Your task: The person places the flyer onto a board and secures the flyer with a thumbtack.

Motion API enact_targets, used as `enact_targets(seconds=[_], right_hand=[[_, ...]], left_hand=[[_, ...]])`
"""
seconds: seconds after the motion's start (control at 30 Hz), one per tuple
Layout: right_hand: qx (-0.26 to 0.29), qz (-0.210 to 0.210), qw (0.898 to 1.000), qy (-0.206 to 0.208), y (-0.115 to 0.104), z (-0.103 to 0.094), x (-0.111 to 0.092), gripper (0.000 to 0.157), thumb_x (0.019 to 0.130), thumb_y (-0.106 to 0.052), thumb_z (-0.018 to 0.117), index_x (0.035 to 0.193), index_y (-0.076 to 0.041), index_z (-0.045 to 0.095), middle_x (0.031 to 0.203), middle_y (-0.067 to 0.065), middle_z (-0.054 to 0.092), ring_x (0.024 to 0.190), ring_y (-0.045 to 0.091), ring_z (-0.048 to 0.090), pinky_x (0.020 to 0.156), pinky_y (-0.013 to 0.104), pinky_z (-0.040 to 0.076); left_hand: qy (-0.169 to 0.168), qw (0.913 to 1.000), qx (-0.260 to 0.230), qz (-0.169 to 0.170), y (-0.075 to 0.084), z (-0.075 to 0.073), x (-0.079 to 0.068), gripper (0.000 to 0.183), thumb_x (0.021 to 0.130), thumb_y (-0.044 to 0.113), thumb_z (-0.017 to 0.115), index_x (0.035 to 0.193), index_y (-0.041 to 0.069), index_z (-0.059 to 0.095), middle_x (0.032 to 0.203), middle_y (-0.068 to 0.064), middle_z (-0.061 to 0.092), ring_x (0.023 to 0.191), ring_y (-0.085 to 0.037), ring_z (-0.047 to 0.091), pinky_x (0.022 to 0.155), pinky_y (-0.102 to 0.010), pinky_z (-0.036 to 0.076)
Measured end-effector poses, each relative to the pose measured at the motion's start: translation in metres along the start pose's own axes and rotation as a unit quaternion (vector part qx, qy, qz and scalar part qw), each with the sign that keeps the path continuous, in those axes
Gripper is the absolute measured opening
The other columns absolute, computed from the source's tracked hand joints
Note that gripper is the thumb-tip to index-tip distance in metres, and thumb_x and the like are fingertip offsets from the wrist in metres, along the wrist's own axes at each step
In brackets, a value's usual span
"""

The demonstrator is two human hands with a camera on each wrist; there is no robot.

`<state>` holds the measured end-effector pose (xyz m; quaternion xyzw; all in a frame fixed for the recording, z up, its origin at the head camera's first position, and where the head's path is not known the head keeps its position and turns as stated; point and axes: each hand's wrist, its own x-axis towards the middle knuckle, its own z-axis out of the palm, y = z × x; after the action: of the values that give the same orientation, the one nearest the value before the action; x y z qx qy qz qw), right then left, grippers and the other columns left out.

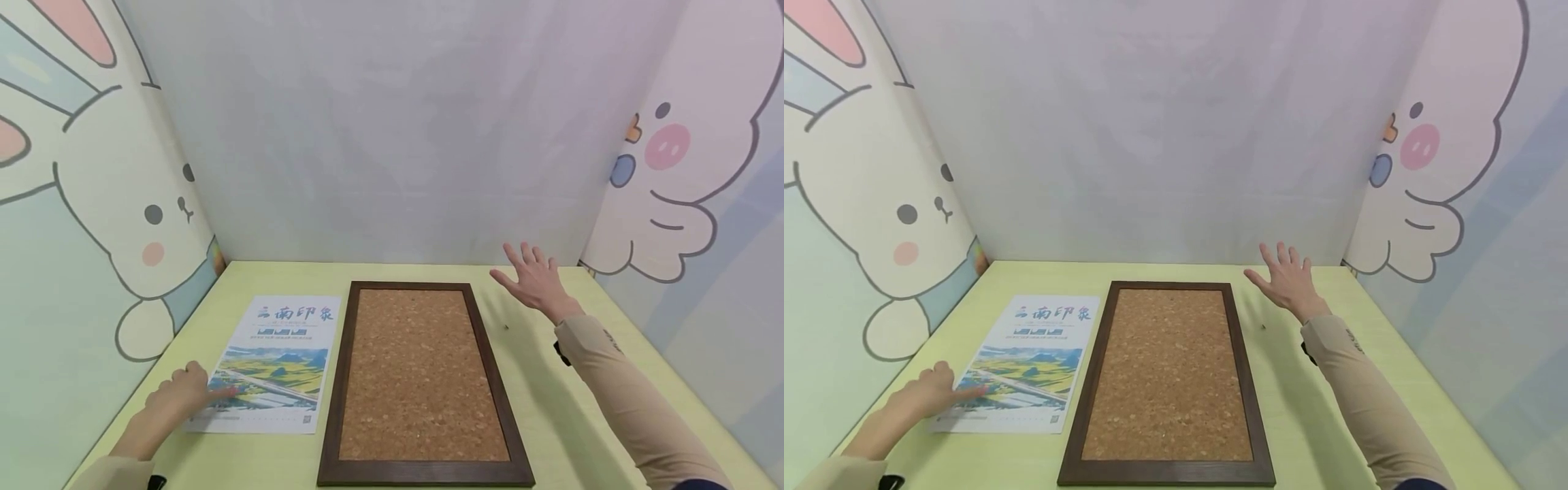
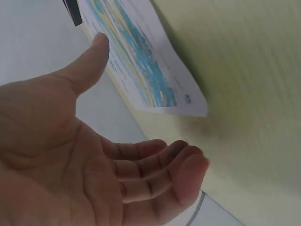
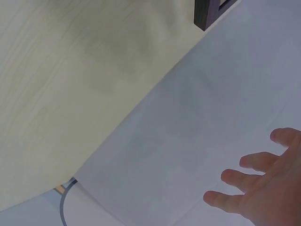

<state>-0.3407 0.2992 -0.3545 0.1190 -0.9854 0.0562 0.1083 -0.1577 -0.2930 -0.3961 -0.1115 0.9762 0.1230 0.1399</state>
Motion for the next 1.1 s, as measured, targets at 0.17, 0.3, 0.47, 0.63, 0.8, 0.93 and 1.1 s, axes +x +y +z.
enact_targets(seconds=[0.17,0.3,0.47,0.63,0.8,0.93,1.1], right_hand=[[-0.002,-0.009,1.000,0.000,0.001,0.005,-0.001,0.080,0.096,-0.062,0.039,0.155,-0.012,0.019,0.155,0.033,0.018,0.140,0.053,0.020,0.105,0.074,0.018],[0.015,-0.023,1.000,-0.008,0.003,0.011,-0.002,0.079,0.097,-0.058,0.041,0.154,-0.009,0.020,0.153,0.035,0.022,0.136,0.055,0.028,0.102,0.071,0.028],[0.109,-0.049,0.993,-0.010,0.009,0.021,-0.004,0.061,0.098,-0.034,0.054,0.144,0.003,0.040,0.142,0.033,0.044,0.120,0.051,0.050,0.096,0.061,0.042],[0.180,-0.068,0.981,-0.032,0.018,0.033,-0.006,0.034,0.093,-0.014,0.061,0.120,0.008,0.063,0.105,0.026,0.068,0.084,0.032,0.066,0.072,0.042,0.054],[0.256,-0.033,0.956,-0.141,0.029,0.040,-0.009,0.032,0.093,-0.012,0.062,0.117,0.009,0.063,0.087,0.021,0.068,0.069,0.025,0.062,0.060,0.034,0.051],[0.316,0.009,0.922,-0.222,0.037,0.048,-0.012,0.035,0.092,-0.013,0.064,0.119,0.008,0.060,0.080,0.017,0.066,0.064,0.020,0.058,0.060,0.035,0.050],[0.338,0.024,0.905,-0.257,0.041,0.056,-0.013,0.032,0.088,-0.012,0.068,0.113,0.007,0.061,0.075,0.005,0.063,0.064,0.014,0.054,0.060,0.031,0.048]], left_hand=[[-0.033,0.9994,-0.006,-0.013,-0.007,0.005,0.002,0.100,0.077,0.066,0.066,0.111,-0.025,0.042,0.094,-0.032,0.057,0.082,-0.038,0.059,0.070,-0.053,0.048],[-0.036,0.9993,-0.002,-0.003,-0.010,0.008,0.004,0.096,0.078,0.063,0.067,0.113,-0.024,0.044,0.099,-0.033,0.057,0.084,-0.039,0.059,0.071,-0.054,0.048],[-0.038,0.9990,-0.016,0.016,-0.008,0.010,0.004,0.087,0.083,0.054,0.067,0.111,-0.023,0.040,0.093,-0.028,0.055,0.073,-0.033,0.059,0.062,-0.044,0.050],[-0.029,0.9964,-0.077,0.019,-0.001,0.013,0.002,0.065,0.086,0.036,0.069,0.103,-0.017,0.036,0.077,-0.020,0.048,0.049,-0.022,0.053,0.043,-0.028,0.046],[-0.019,0.9927,-0.115,0.030,0.003,0.018,0.004,0.054,0.088,0.024,0.068,0.104,-0.015,0.034,0.074,-0.017,0.047,0.045,-0.016,0.045,0.040,-0.022,0.040],[-0.006,0.9912,-0.122,0.051,0.001,0.021,0.006,0.043,0.089,0.017,0.064,0.102,-0.012,0.035,0.073,-0.016,0.048,0.042,-0.013,0.042,0.039,-0.021,0.037],[0.013,0.9873,-0.135,0.083,-0.003,0.015,0.007,0.021,0.096,0.009,0.048,0.098,-0.010,0.040,0.064,-0.010,0.047,0.039,-0.010,0.037,0.039,-0.021,0.034]])
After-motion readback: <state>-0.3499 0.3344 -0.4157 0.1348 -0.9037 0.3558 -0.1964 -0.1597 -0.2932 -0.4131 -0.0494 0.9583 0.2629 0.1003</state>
